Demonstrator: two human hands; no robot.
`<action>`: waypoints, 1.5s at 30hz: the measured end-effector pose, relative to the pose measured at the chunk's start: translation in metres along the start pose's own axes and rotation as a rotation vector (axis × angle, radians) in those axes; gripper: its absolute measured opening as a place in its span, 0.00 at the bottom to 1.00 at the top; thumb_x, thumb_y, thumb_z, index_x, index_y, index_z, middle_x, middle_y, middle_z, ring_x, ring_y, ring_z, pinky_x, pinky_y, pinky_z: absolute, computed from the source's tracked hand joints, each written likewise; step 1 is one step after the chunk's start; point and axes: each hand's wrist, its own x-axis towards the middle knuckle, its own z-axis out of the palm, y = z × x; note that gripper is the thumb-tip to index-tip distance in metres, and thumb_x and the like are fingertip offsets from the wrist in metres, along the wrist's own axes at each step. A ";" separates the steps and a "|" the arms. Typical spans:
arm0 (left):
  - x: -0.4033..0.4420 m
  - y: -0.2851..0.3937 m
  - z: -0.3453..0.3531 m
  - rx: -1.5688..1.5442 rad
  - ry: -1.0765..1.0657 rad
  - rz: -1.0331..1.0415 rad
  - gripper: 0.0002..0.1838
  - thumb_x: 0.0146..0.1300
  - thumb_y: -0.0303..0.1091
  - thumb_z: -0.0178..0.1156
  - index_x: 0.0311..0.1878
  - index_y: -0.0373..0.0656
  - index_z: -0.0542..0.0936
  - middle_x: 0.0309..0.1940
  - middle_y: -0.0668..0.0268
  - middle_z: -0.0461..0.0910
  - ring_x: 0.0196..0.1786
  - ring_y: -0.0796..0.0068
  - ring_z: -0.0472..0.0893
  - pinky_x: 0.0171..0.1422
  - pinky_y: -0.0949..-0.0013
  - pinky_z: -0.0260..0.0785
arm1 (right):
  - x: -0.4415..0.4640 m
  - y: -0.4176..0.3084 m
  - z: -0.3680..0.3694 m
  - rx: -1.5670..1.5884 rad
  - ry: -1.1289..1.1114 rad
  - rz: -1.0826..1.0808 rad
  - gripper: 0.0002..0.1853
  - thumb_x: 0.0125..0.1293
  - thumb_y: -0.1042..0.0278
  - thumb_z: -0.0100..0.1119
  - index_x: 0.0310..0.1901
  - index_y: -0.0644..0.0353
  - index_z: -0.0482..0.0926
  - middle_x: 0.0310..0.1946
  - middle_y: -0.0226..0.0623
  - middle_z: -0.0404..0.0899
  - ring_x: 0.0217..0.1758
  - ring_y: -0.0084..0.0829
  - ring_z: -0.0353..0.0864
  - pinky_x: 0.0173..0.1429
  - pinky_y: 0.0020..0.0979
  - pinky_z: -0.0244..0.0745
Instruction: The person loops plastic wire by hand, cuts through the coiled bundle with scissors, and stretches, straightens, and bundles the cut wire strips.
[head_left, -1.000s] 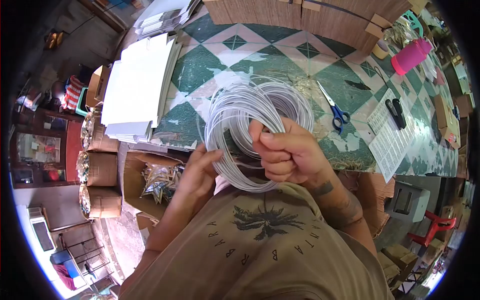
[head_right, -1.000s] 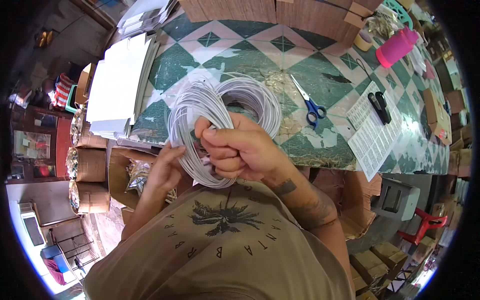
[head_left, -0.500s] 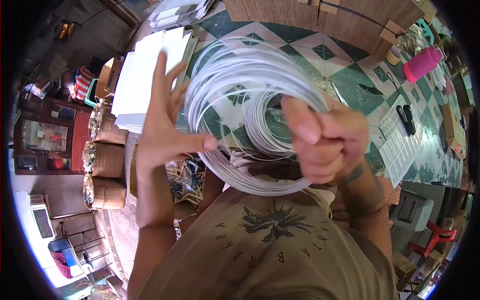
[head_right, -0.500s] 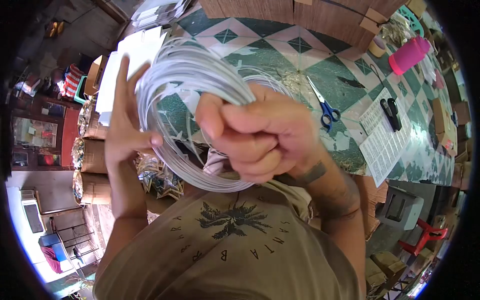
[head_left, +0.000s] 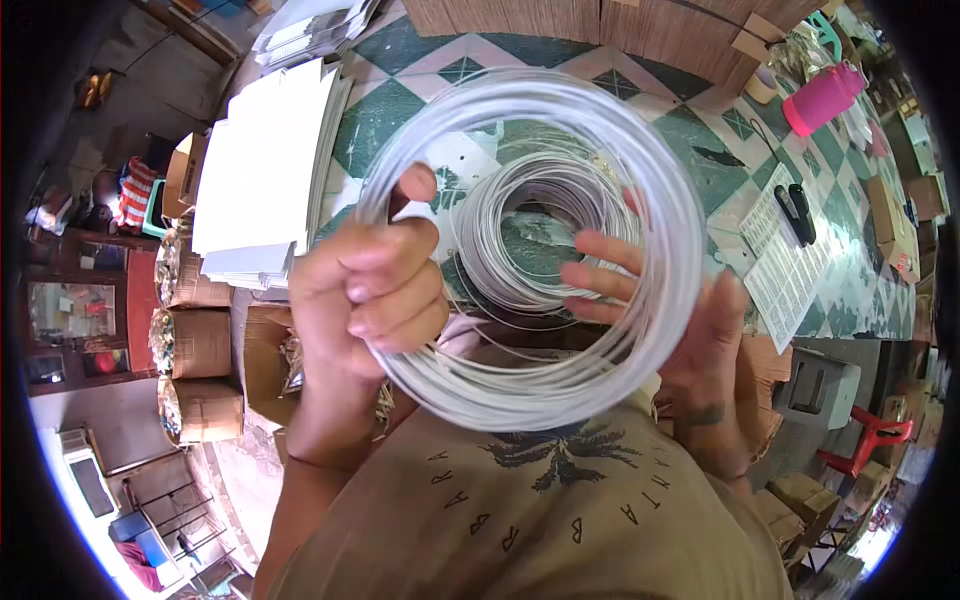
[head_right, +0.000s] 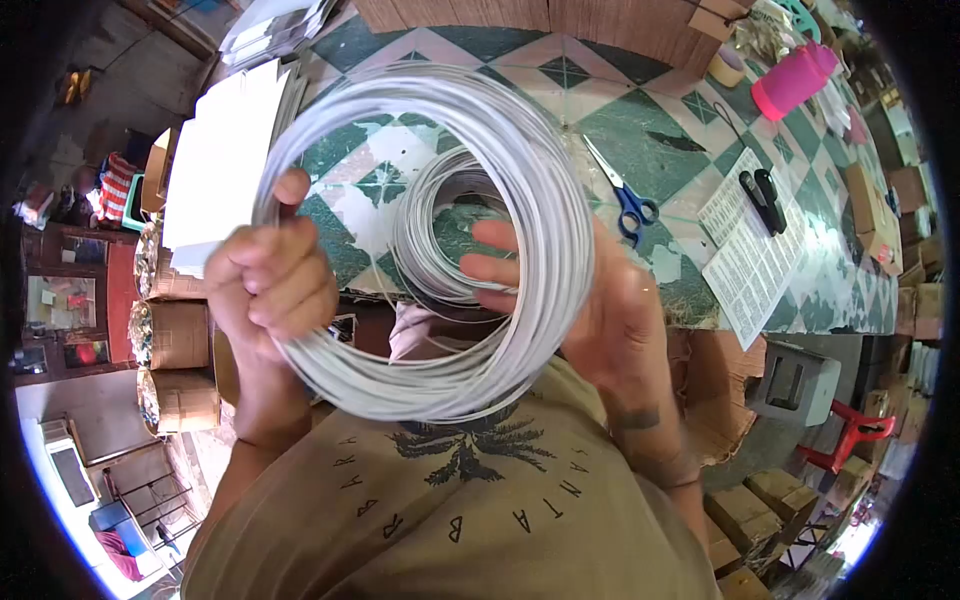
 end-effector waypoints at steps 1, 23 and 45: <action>-0.006 -0.005 -0.005 0.007 0.047 0.032 0.18 0.69 0.21 0.43 0.61 0.38 0.65 0.20 0.70 0.66 0.15 0.81 0.64 0.19 0.75 0.59 | -0.002 0.003 0.001 0.075 0.008 -0.010 0.58 0.58 0.39 0.72 0.79 0.62 0.49 0.71 0.66 0.63 0.72 0.58 0.70 0.72 0.51 0.72; -0.059 -0.051 -0.044 0.324 1.222 0.246 0.20 0.63 0.17 0.56 0.60 0.34 0.72 0.43 0.61 0.80 0.24 0.75 0.76 0.21 0.76 0.67 | 0.052 0.058 0.049 0.753 -0.256 0.440 0.07 0.81 0.65 0.46 0.40 0.51 0.69 0.11 0.21 0.61 0.11 0.16 0.61 0.23 0.24 0.65; 0.063 -0.018 -0.014 0.129 -0.512 -0.178 0.27 0.68 0.23 0.58 0.69 0.34 0.66 0.18 0.66 0.73 0.14 0.76 0.71 0.18 0.80 0.63 | 0.031 -0.033 -0.004 -0.492 0.298 -0.272 0.37 0.57 0.74 0.68 0.68 0.61 0.65 0.48 0.45 0.80 0.37 0.34 0.83 0.43 0.32 0.79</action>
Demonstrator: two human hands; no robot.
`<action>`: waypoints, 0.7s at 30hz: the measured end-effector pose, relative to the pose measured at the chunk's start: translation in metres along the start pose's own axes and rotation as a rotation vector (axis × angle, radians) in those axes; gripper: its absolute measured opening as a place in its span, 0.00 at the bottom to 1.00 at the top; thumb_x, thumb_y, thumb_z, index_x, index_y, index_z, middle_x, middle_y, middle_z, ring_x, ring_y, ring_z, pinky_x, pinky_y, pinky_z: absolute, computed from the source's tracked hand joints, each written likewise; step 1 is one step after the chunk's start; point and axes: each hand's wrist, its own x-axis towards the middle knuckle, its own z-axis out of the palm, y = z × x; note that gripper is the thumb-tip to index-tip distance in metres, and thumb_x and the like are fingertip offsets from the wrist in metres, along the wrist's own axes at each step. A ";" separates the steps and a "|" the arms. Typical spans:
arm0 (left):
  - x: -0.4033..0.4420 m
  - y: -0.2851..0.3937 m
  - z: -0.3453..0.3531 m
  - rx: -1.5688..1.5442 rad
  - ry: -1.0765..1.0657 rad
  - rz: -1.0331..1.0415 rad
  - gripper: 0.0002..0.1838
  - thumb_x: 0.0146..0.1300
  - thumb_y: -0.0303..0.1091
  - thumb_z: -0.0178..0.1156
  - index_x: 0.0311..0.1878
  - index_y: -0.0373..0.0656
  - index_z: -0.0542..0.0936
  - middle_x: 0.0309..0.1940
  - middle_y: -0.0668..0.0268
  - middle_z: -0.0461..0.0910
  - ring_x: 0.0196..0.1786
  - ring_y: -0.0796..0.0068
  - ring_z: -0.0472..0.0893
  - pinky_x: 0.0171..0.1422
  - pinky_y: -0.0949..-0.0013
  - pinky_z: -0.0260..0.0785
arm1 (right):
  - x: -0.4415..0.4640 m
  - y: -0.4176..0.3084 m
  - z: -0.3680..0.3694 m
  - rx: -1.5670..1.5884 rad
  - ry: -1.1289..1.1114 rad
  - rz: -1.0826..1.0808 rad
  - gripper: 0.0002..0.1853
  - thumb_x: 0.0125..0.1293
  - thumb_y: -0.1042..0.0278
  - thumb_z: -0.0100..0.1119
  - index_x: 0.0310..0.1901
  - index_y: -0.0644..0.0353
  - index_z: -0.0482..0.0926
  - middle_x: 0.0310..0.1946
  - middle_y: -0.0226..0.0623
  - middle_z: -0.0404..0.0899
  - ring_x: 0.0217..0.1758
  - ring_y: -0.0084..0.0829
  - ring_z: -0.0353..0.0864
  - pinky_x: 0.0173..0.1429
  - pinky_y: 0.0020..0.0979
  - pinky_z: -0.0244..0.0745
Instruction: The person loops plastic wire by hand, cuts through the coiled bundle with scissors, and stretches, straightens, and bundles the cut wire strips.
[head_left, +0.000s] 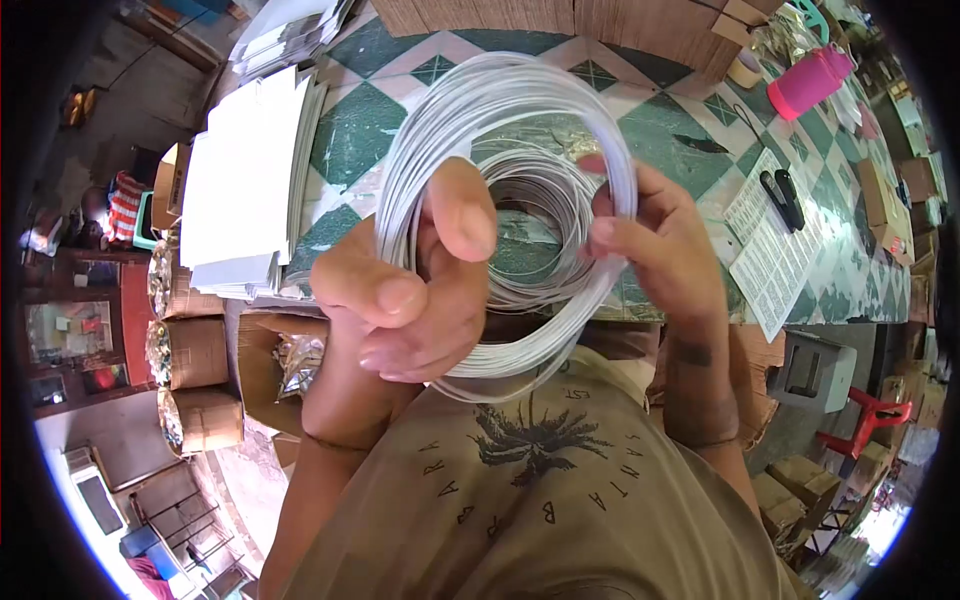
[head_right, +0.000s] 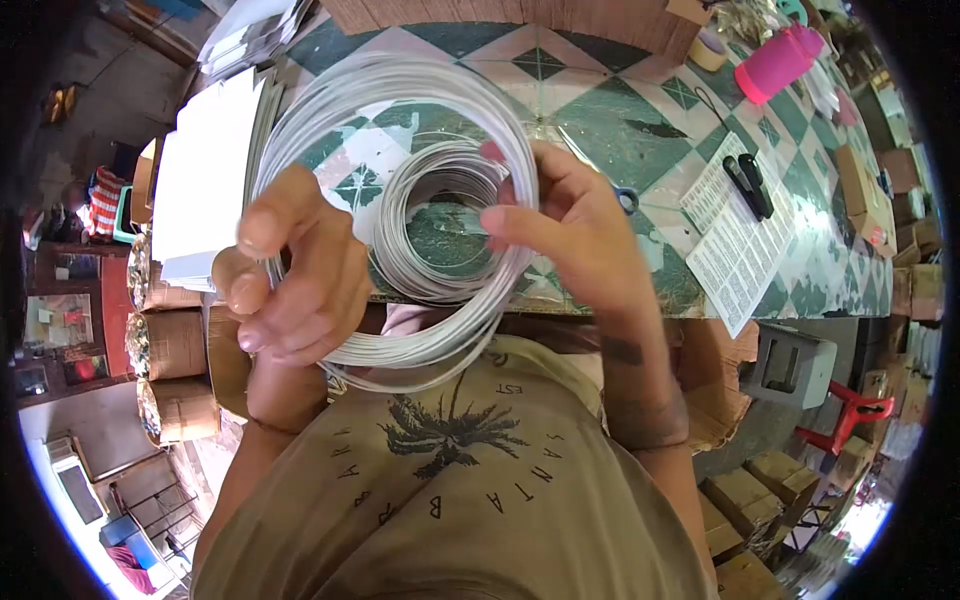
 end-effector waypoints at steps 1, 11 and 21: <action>-0.008 0.001 0.006 0.102 0.191 0.007 0.28 0.66 0.23 0.60 0.69 0.34 0.66 0.19 0.64 0.74 0.16 0.75 0.72 0.19 0.79 0.64 | -0.003 0.001 0.001 0.118 0.003 0.093 0.32 0.59 0.75 0.66 0.66 0.60 0.67 0.46 0.42 0.80 0.32 0.31 0.81 0.37 0.29 0.77; -0.109 -0.057 0.046 1.172 1.586 -0.236 0.30 0.61 0.26 0.61 0.68 0.33 0.70 0.49 0.60 0.82 0.51 0.65 0.82 0.54 0.68 0.74 | -0.018 0.023 0.060 1.145 -0.327 0.740 0.05 0.76 0.74 0.49 0.47 0.51 0.70 0.23 0.23 0.61 0.12 0.10 0.45 0.14 0.19 0.36; -0.120 -0.059 0.032 0.363 1.528 0.079 0.26 0.65 0.32 0.57 0.66 0.35 0.72 0.51 0.53 0.83 0.52 0.59 0.83 0.57 0.62 0.77 | -0.001 0.045 0.095 1.108 -0.549 0.723 0.08 0.76 0.75 0.52 0.38 0.52 0.66 0.18 0.23 0.60 0.11 0.11 0.49 0.12 0.19 0.39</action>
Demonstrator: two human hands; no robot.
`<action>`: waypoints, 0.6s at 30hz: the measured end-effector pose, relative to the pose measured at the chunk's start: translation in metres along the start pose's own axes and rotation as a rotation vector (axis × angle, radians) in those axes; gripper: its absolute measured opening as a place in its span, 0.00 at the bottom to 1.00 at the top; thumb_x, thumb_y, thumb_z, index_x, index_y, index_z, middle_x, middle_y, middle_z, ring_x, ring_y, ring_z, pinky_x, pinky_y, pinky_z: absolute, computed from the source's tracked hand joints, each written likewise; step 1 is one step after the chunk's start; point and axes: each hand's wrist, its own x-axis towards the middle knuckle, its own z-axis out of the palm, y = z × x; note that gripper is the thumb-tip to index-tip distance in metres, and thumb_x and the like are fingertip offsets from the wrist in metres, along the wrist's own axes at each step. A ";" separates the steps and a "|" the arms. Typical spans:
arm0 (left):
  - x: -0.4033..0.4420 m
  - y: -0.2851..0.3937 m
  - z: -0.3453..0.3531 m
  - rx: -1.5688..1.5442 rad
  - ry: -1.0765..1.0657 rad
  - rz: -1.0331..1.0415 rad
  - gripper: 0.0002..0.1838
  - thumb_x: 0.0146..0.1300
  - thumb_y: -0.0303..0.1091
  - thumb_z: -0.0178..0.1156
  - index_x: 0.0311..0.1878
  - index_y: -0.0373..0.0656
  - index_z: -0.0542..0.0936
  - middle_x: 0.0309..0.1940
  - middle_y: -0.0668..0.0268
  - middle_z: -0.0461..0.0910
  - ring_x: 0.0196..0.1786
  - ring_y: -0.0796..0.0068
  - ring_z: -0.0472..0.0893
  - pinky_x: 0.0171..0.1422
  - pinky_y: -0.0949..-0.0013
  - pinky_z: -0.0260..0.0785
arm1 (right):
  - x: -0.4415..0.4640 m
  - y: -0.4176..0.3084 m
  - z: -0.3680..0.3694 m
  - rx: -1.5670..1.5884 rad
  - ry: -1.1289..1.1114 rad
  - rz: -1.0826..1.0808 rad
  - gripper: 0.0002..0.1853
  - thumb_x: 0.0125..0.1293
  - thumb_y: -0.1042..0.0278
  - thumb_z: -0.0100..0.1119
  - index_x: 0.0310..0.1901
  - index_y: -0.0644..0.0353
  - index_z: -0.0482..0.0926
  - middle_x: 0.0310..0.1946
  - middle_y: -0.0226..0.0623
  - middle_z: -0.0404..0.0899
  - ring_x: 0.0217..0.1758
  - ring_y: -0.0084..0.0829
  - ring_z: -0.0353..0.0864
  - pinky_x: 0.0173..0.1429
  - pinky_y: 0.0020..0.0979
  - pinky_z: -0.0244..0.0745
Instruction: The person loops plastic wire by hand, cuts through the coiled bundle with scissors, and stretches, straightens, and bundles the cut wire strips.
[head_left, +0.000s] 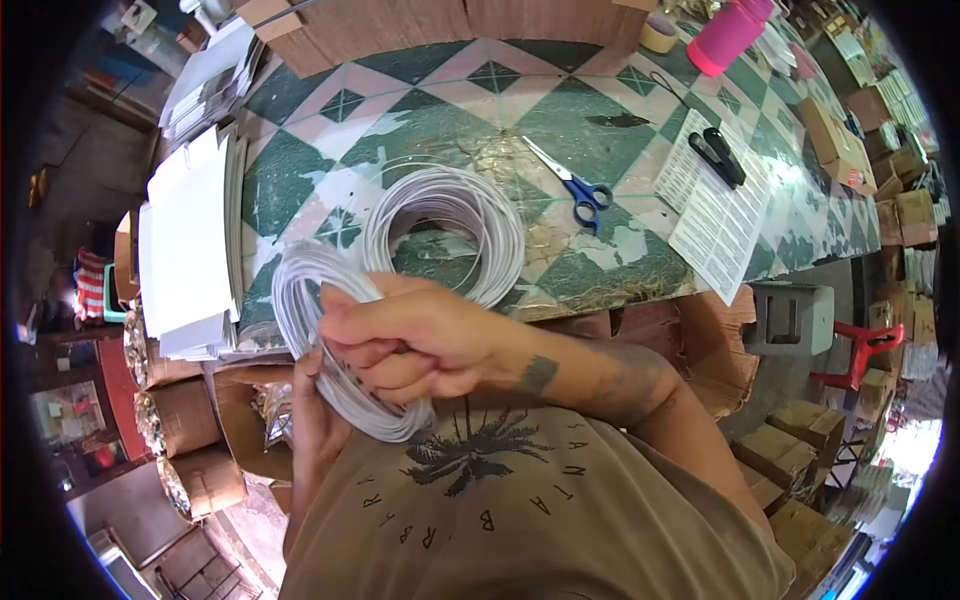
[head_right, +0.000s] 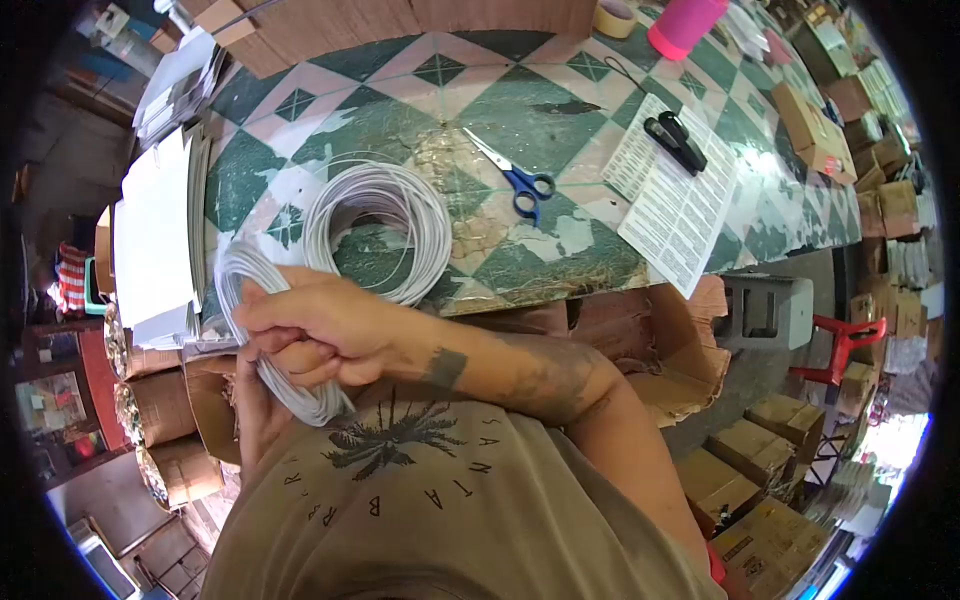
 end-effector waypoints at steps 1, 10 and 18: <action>0.001 -0.005 -0.002 -0.109 -0.012 -0.074 0.24 0.65 0.32 0.57 0.64 0.35 0.73 0.49 0.52 0.84 0.50 0.58 0.84 0.56 0.61 0.79 | 0.006 0.004 -0.006 0.020 0.021 0.008 0.08 0.75 0.75 0.53 0.38 0.52 0.66 0.18 0.23 0.61 0.11 0.12 0.50 0.12 0.19 0.40; -0.001 0.051 0.024 -0.056 -0.274 0.456 0.15 0.65 0.22 0.54 0.54 0.31 0.75 0.21 0.65 0.75 0.18 0.74 0.72 0.30 0.70 0.74 | -0.043 -0.036 0.021 -1.776 0.777 -0.796 0.16 0.57 0.73 0.72 0.46 0.61 0.78 0.30 0.29 0.77 0.30 0.24 0.75 0.35 0.25 0.69; 0.016 0.067 0.120 -0.123 -1.323 0.267 0.15 0.69 0.25 0.53 0.58 0.35 0.72 0.11 0.73 0.67 0.11 0.81 0.64 0.14 0.73 0.59 | -0.067 -0.090 0.015 -1.031 0.552 -0.982 0.17 0.55 0.73 0.72 0.45 0.65 0.78 0.43 0.38 0.80 0.39 0.31 0.78 0.50 0.29 0.75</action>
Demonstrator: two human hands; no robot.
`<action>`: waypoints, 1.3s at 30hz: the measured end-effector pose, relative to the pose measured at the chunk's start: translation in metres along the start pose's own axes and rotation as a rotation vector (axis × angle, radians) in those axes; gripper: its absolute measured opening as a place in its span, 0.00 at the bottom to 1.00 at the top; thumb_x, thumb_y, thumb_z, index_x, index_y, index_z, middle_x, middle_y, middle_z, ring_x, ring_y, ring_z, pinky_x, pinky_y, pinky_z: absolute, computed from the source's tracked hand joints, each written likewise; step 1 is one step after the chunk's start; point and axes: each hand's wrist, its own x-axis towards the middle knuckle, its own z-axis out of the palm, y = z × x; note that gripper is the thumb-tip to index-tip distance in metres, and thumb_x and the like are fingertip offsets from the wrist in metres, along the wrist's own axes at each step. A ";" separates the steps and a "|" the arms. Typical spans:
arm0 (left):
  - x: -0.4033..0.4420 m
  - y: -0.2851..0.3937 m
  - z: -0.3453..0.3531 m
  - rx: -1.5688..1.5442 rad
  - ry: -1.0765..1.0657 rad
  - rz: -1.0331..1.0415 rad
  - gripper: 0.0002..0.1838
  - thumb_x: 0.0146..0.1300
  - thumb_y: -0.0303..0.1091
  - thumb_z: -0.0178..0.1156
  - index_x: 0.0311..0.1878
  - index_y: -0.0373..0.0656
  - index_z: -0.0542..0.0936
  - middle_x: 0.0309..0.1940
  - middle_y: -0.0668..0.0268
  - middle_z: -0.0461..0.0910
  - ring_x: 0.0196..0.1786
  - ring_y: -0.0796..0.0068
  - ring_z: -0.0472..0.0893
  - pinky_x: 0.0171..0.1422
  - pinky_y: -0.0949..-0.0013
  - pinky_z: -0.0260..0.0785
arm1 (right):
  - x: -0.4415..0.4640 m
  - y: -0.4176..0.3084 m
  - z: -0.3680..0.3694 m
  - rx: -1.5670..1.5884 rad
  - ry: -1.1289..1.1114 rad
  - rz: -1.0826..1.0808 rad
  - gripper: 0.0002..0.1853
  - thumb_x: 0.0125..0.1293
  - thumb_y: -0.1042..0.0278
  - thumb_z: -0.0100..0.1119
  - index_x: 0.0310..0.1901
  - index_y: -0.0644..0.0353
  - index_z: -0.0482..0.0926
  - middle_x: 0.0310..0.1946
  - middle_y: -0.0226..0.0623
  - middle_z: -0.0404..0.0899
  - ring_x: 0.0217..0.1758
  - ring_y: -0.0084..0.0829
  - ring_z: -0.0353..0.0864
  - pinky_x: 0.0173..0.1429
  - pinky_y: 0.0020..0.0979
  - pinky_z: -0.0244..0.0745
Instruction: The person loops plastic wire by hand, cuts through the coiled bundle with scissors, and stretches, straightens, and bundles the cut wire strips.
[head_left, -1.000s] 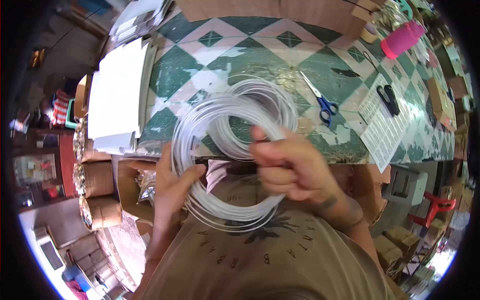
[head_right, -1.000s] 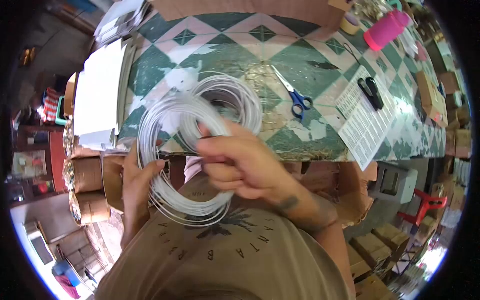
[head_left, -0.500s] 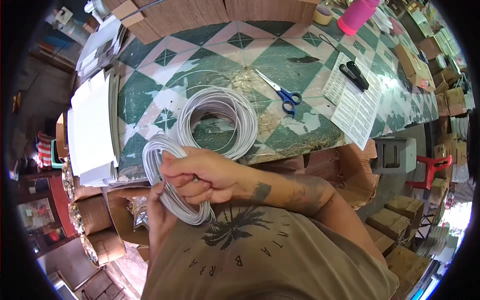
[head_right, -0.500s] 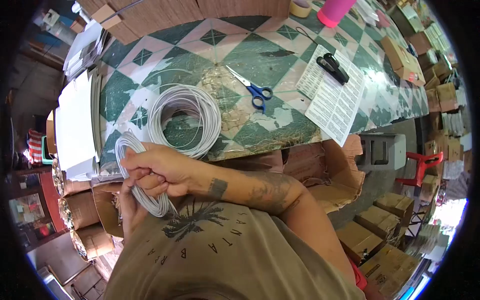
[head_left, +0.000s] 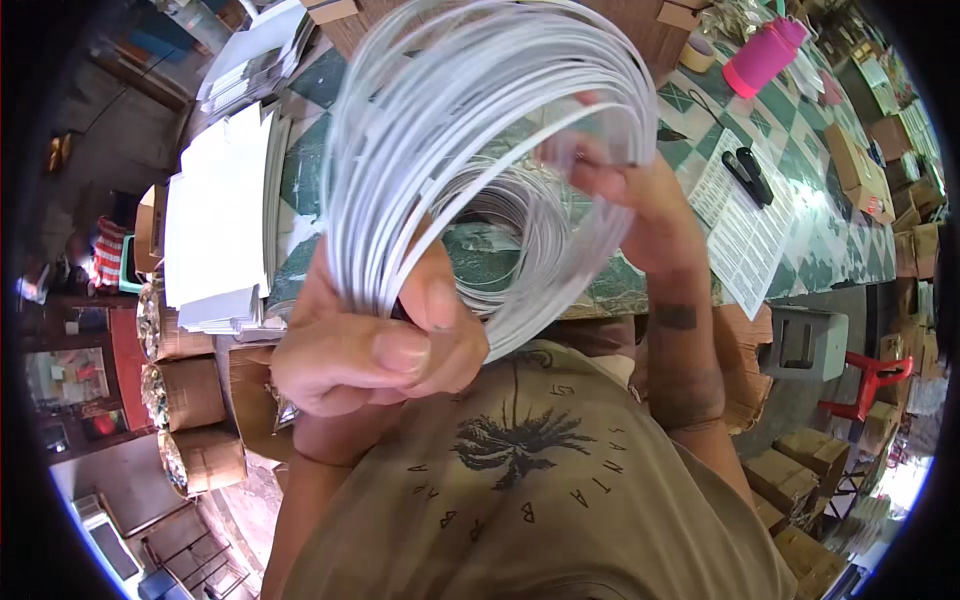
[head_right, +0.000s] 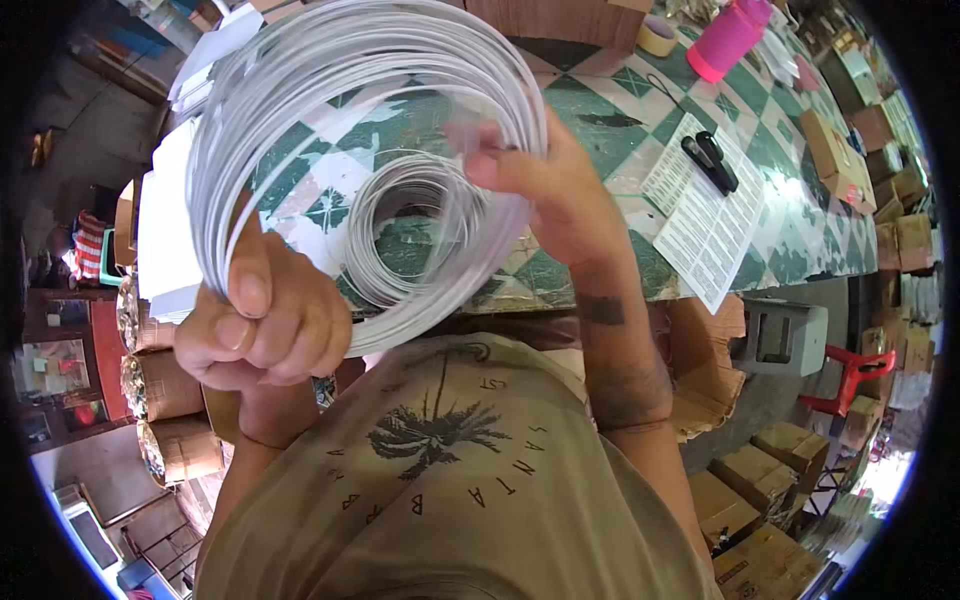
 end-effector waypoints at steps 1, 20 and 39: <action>-0.003 -0.002 -0.004 -0.056 -0.034 0.016 0.16 0.69 0.26 0.53 0.58 0.36 0.72 0.12 0.73 0.68 0.12 0.80 0.65 0.16 0.73 0.61 | -0.001 0.000 -0.003 -0.032 -0.049 0.013 0.17 0.56 0.71 0.71 0.46 0.65 0.78 0.41 0.37 0.80 0.37 0.30 0.79 0.48 0.28 0.76; -0.034 0.041 -0.031 0.107 0.055 -0.061 0.26 0.69 0.35 0.57 0.65 0.31 0.69 0.39 0.52 0.83 0.28 0.63 0.82 0.33 0.73 0.75 | 0.028 -0.080 0.028 -0.069 -0.579 0.476 0.06 0.70 0.69 0.58 0.42 0.63 0.74 0.24 0.31 0.72 0.20 0.21 0.65 0.26 0.18 0.61; 0.088 0.001 -0.025 -0.036 0.294 -0.145 0.22 0.75 0.38 0.50 0.64 0.32 0.67 0.32 0.63 0.74 0.27 0.69 0.73 0.34 0.69 0.67 | 0.075 -0.008 -0.006 -0.409 -0.261 0.089 0.16 0.68 0.69 0.62 0.53 0.63 0.74 0.35 0.39 0.78 0.31 0.24 0.73 0.38 0.24 0.68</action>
